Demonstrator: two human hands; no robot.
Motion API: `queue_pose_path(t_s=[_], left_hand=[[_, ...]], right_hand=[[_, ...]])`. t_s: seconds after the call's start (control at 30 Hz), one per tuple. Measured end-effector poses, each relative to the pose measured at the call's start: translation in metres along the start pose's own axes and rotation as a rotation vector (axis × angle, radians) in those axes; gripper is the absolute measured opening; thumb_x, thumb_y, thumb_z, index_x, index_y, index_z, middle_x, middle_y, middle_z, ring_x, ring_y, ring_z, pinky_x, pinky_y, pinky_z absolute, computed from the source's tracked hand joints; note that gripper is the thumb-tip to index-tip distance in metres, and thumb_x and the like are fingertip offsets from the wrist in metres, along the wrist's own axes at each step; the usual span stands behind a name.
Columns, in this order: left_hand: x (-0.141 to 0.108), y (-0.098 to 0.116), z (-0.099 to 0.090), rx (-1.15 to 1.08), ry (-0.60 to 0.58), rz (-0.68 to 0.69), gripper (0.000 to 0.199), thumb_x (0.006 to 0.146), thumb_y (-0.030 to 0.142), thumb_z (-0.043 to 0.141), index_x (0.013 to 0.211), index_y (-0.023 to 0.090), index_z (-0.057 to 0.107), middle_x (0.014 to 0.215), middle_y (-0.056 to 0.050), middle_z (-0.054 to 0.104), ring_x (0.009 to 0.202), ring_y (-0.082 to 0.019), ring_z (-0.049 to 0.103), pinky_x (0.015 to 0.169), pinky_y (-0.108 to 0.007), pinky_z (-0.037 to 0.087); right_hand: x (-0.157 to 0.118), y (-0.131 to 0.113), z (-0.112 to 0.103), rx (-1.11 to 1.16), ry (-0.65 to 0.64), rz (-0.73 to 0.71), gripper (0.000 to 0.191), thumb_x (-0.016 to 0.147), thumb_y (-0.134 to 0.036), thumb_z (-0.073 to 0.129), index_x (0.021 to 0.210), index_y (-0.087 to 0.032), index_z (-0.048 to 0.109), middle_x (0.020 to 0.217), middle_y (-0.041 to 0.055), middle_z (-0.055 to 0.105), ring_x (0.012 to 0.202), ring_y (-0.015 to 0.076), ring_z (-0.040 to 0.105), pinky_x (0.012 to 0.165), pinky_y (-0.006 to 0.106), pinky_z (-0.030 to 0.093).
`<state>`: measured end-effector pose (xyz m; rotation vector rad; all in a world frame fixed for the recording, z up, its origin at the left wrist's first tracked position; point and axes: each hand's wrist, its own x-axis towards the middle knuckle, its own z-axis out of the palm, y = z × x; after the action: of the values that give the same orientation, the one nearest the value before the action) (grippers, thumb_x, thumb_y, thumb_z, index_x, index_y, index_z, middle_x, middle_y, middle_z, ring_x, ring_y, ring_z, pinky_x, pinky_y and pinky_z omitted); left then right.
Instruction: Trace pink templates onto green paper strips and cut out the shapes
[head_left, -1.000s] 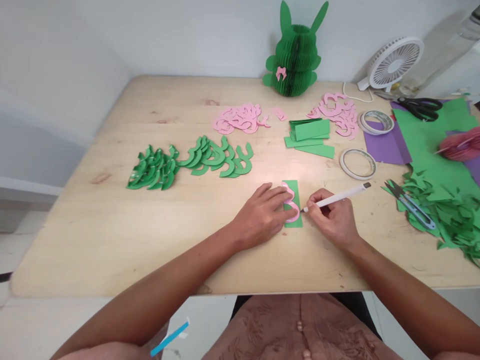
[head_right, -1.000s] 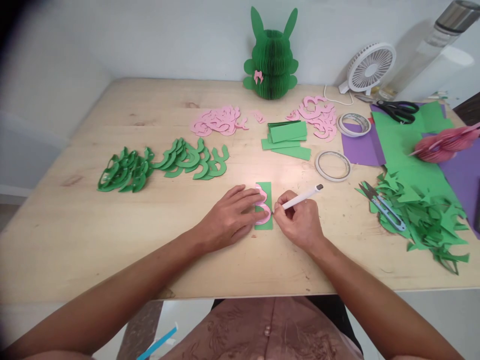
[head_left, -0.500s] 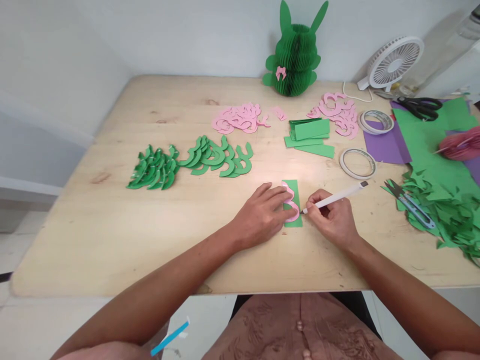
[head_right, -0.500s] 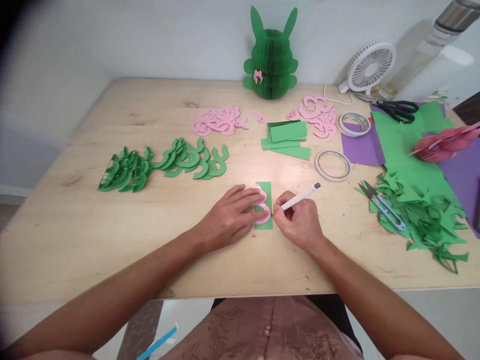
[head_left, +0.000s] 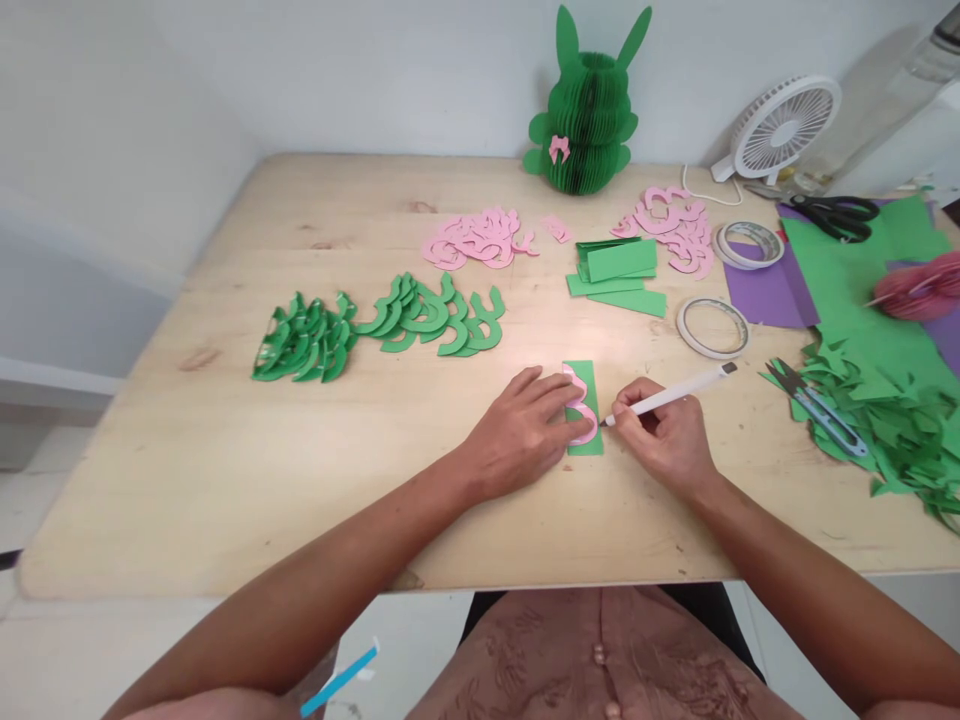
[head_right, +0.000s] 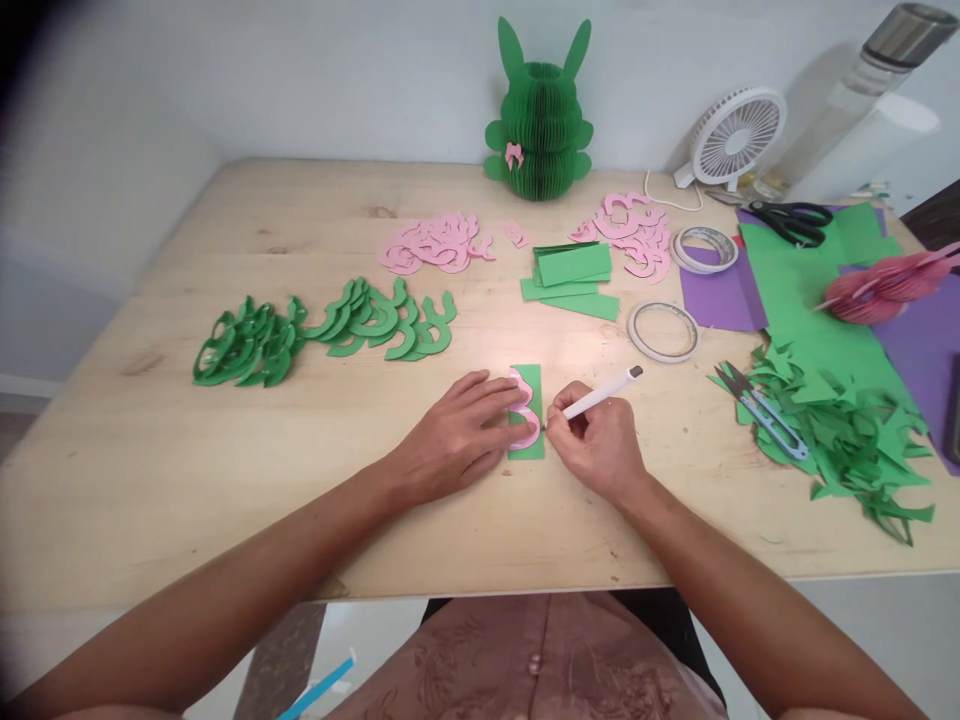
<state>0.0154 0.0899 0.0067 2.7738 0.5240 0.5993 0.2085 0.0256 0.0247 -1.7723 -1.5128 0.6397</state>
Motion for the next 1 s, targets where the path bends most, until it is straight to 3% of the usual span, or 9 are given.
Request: queue_pose_path(t_s=[0.83,1.0], left_hand=[[-0.0005,-0.0003,0.0003,-0.007,-0.006,-0.007,0.030,0.088,0.013,0.048,0.108,0.026,0.067,0.127,-0.008,0.061,0.126,-0.023,0.049,0.108,-0.046,0.034],[0.0000,-0.0001,-0.0001,-0.006,-0.006,-0.008,0.030,0.089,0.013,0.047,0.106,0.026,0.068,0.126,-0.008,0.062,0.126,-0.022,0.049,0.108,-0.045,0.034]], right_hand=[[-0.0004,-0.0008,0.0004,0.040,-0.039,0.017,0.010,0.073,-0.020,0.055,0.063,-0.018,0.055,0.046,-0.0054,0.045,0.040,0.0076,0.038,0.039,0.021,0.027],[0.0016,-0.0036,-0.0016,0.045,0.024,-0.001,0.014,0.074,-0.023,0.054,0.062,-0.018,0.055,0.046,-0.0053,0.043,0.041,0.0079,0.037,0.040,0.021,0.026]])
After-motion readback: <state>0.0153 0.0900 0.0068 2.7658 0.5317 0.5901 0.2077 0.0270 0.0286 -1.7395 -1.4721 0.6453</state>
